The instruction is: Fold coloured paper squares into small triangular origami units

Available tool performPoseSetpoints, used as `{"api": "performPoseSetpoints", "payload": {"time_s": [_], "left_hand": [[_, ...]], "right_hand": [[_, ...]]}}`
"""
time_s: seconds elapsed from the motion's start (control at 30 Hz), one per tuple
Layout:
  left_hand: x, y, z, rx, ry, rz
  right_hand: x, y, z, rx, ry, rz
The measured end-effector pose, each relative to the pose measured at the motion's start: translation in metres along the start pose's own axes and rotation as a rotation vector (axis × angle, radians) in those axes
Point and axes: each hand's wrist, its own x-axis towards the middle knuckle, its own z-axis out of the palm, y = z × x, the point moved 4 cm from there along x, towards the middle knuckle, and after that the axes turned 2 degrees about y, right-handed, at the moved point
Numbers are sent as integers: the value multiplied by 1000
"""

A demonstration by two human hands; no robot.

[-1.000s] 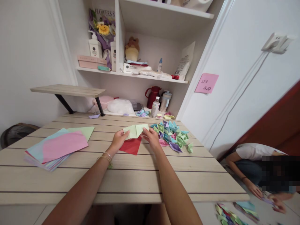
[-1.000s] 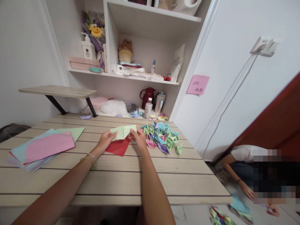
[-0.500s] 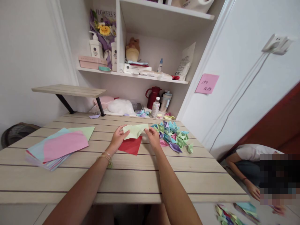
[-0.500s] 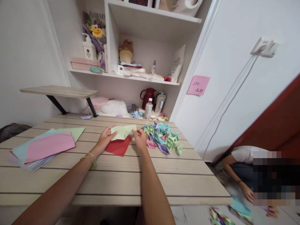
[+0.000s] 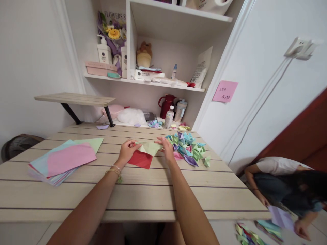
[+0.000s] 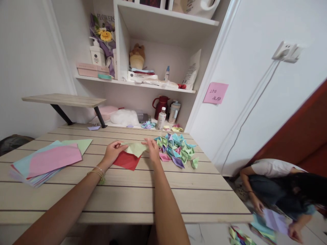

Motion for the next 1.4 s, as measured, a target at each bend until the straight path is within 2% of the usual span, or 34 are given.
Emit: {"api": "performPoseSetpoints", "payload": {"time_s": [0.1,0.37,0.5,0.63,0.73,0.8,0.9,1.03,1.17,1.27,1.4], "left_hand": [[-2,2,0,20,-6,23],[-6,3,1,-56,1,-53],[-3,2,2,-136,-6,-86],[-1,0,2,-249,1,-130],[-2,0,5,-320,-49,-175],[-5,0,9,-351,-101,-206],[-7,-2,13,-357,-108,-200],[-4,-4,10,-389,-50,-139],[-1,-4,5,-459,25,-104],[-1,-3,6,-513,45,-138],[-6,-6,14,-568,-34,-255]], "right_hand": [[-2,2,5,71,-8,63],[-8,-8,16,39,-201,-37],[-8,-5,17,-121,-189,-104],[-4,-1,11,-314,-97,-219],[-4,-7,8,-336,-66,-333],[-5,-10,9,-317,-80,-357],[-6,-8,11,-228,-128,-268],[-8,-2,16,-33,-234,-89],[-10,1,21,30,-283,31],[-9,1,21,71,-219,69],[-5,4,17,178,-32,98]]}}
